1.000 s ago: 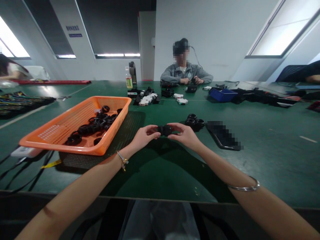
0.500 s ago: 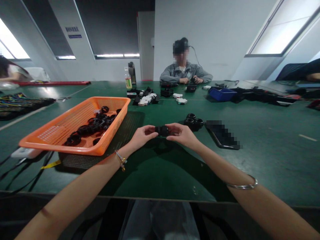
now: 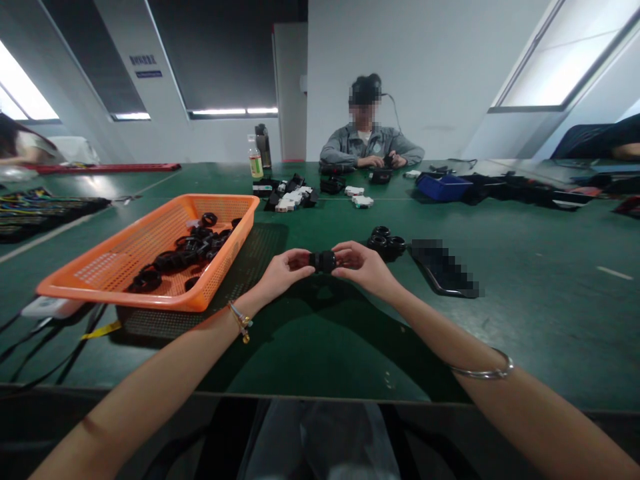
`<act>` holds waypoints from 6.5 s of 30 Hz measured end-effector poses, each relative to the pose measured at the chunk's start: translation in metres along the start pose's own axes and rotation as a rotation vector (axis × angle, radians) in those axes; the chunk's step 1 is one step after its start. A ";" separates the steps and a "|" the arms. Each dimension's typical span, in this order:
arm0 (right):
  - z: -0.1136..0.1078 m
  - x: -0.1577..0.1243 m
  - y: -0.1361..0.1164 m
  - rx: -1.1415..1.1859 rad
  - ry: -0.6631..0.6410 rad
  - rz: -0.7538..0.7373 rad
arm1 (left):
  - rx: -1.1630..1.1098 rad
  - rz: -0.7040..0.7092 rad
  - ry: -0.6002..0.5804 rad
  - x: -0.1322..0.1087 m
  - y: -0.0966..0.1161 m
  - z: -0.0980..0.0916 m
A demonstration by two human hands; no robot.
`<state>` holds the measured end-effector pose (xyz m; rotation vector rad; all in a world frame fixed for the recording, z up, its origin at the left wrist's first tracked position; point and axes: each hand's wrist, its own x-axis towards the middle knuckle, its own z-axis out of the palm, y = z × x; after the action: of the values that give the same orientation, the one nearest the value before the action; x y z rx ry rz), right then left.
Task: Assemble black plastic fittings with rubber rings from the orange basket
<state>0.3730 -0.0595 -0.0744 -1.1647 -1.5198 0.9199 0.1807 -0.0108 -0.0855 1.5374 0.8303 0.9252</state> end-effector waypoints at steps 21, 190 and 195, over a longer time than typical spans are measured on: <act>-0.002 -0.001 -0.004 -0.225 0.035 -0.043 | -0.042 -0.040 0.015 0.002 -0.002 0.001; -0.002 -0.001 0.000 -0.260 0.034 -0.088 | -0.042 -0.088 -0.035 -0.001 0.005 0.005; -0.002 -0.002 -0.003 -0.289 0.030 -0.084 | -0.039 -0.077 -0.039 -0.001 0.004 0.005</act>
<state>0.3745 -0.0617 -0.0716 -1.3002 -1.7029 0.6381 0.1847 -0.0141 -0.0818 1.4749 0.8335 0.8484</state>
